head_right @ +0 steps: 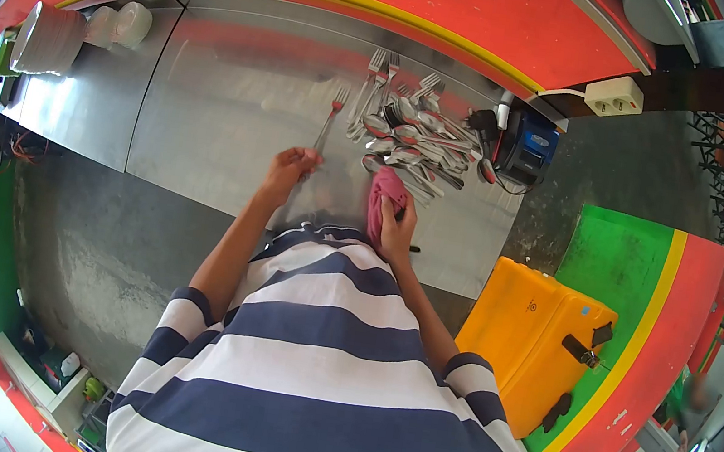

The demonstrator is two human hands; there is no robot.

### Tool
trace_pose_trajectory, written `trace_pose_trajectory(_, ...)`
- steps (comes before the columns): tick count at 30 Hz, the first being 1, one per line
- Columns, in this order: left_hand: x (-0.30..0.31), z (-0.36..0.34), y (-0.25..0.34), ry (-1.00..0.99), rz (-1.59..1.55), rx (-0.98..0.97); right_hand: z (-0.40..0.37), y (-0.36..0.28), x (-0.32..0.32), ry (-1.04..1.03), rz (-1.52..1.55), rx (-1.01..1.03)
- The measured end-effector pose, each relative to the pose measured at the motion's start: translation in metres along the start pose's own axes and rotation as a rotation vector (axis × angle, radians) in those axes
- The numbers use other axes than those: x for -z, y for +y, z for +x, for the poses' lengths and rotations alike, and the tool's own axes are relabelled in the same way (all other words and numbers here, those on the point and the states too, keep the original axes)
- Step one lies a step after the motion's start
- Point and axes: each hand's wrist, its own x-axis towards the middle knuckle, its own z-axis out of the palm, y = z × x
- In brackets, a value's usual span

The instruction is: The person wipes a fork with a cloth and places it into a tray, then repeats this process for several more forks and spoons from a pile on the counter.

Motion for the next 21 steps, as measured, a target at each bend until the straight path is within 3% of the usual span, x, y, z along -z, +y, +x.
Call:
trace_pose_trajectory(3,-0.016,-0.041,-0.005,-0.116,-0.118,0.108,0.008,0.012,-0.032,-0.103,0.413,-0.312)
trace_pose_trajectory(9,-0.019,-0.052,-0.026,-0.149,0.122,-0.05,0.013,-0.012,-0.073,-0.374,0.208,-0.412)
trace_pose_trajectory(12,-0.013,-0.057,-0.03,-0.153,0.23,-0.188,0.013,-0.013,-0.077,-0.378,0.202,-0.39)
trace_pose_trajectory(15,-0.011,-0.078,-0.002,-0.192,0.304,-0.157,0.011,-0.012,-0.078,-0.343,0.302,-0.412)
trace_pose_trajectory(21,0.0,-0.091,-0.009,-0.317,0.252,-0.095,0.021,-0.004,-0.077,-0.217,0.436,-0.514)
